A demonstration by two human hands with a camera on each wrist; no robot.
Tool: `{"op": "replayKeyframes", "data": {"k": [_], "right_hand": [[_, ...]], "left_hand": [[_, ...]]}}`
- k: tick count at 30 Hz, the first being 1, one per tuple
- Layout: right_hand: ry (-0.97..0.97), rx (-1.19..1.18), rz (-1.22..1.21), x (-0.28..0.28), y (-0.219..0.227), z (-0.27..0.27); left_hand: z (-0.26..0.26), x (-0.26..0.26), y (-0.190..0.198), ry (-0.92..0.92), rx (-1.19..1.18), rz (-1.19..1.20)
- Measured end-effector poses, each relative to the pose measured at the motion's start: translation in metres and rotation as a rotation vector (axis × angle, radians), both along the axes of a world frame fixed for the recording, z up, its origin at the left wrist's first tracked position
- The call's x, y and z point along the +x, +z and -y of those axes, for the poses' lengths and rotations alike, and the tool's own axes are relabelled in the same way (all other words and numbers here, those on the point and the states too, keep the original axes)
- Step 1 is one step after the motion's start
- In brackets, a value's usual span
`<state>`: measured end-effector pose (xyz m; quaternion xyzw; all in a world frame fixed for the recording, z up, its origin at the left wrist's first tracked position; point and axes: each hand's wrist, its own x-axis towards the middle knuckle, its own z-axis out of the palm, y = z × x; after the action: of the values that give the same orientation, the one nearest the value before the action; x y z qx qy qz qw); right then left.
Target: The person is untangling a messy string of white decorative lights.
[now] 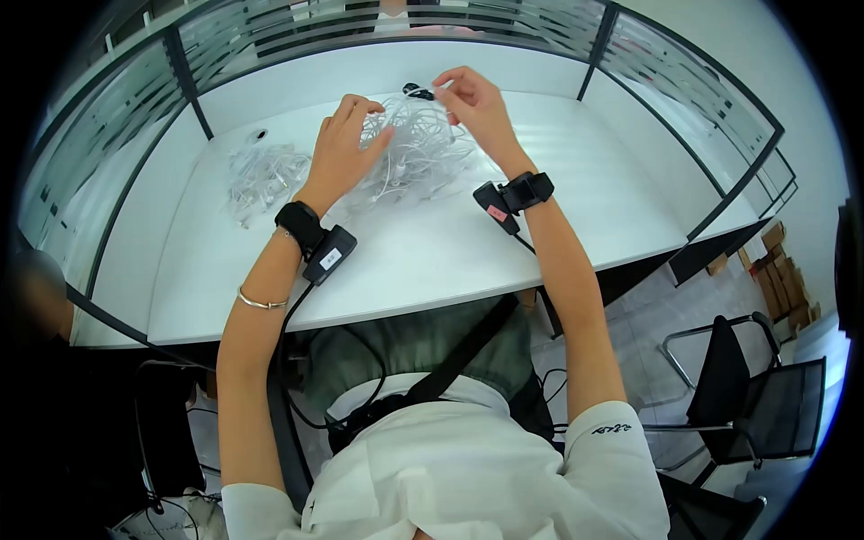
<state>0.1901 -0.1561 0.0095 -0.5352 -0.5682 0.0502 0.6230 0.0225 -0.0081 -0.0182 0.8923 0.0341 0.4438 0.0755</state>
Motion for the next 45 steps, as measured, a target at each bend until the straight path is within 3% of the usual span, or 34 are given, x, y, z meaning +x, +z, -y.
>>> {"op": "replayKeyframes", "data": {"k": [3, 7, 10, 12, 16, 20, 26, 29, 32, 35, 38, 45], "right_hand": [[0.155, -0.063, -0.050, -0.007, 0.001, 0.000], [0.244, -0.126, 0.053, -0.016, 0.003, 0.000], [0.266, -0.015, 0.047, -0.020, 0.002, -0.002], [0.181, 0.006, 0.016, -0.014, 0.000, -0.002], [-0.006, -0.041, 0.045, -0.007, -0.001, -0.002], [-0.105, 0.091, 0.143, 0.000, -0.009, -0.008], [-0.224, -0.065, 0.219, -0.009, -0.006, -0.003], [-0.113, -0.125, 0.283, -0.016, -0.005, 0.000], [0.026, -0.124, 0.316, -0.024, -0.006, -0.001], [0.031, -0.113, 0.361, -0.027, -0.008, -0.003], [0.061, -0.277, 0.366, -0.023, -0.008, 0.000], [-0.153, -0.201, 0.529, -0.017, -0.011, -0.006]], "left_hand": [[0.009, 0.002, 0.002, -0.015, 0.113, 0.125], [0.020, -0.001, 0.008, -0.134, 0.036, 0.115], [0.025, -0.001, 0.007, -0.152, -0.063, 0.011], [0.023, -0.004, 0.006, -0.101, -0.138, -0.133], [0.023, -0.006, 0.006, -0.050, -0.076, -0.166], [0.014, 0.000, 0.002, -0.051, -0.089, -0.104], [0.007, 0.001, 0.000, -0.062, -0.271, 0.057], [0.011, -0.003, 0.004, -0.137, -0.434, 0.057], [0.013, -0.003, 0.005, -0.139, -0.454, 0.060], [0.013, -0.002, 0.004, -0.209, -0.448, 0.109], [0.012, -0.003, 0.004, -0.227, -0.455, 0.100], [0.016, -0.005, 0.005, -0.231, -0.383, 0.010]]}}
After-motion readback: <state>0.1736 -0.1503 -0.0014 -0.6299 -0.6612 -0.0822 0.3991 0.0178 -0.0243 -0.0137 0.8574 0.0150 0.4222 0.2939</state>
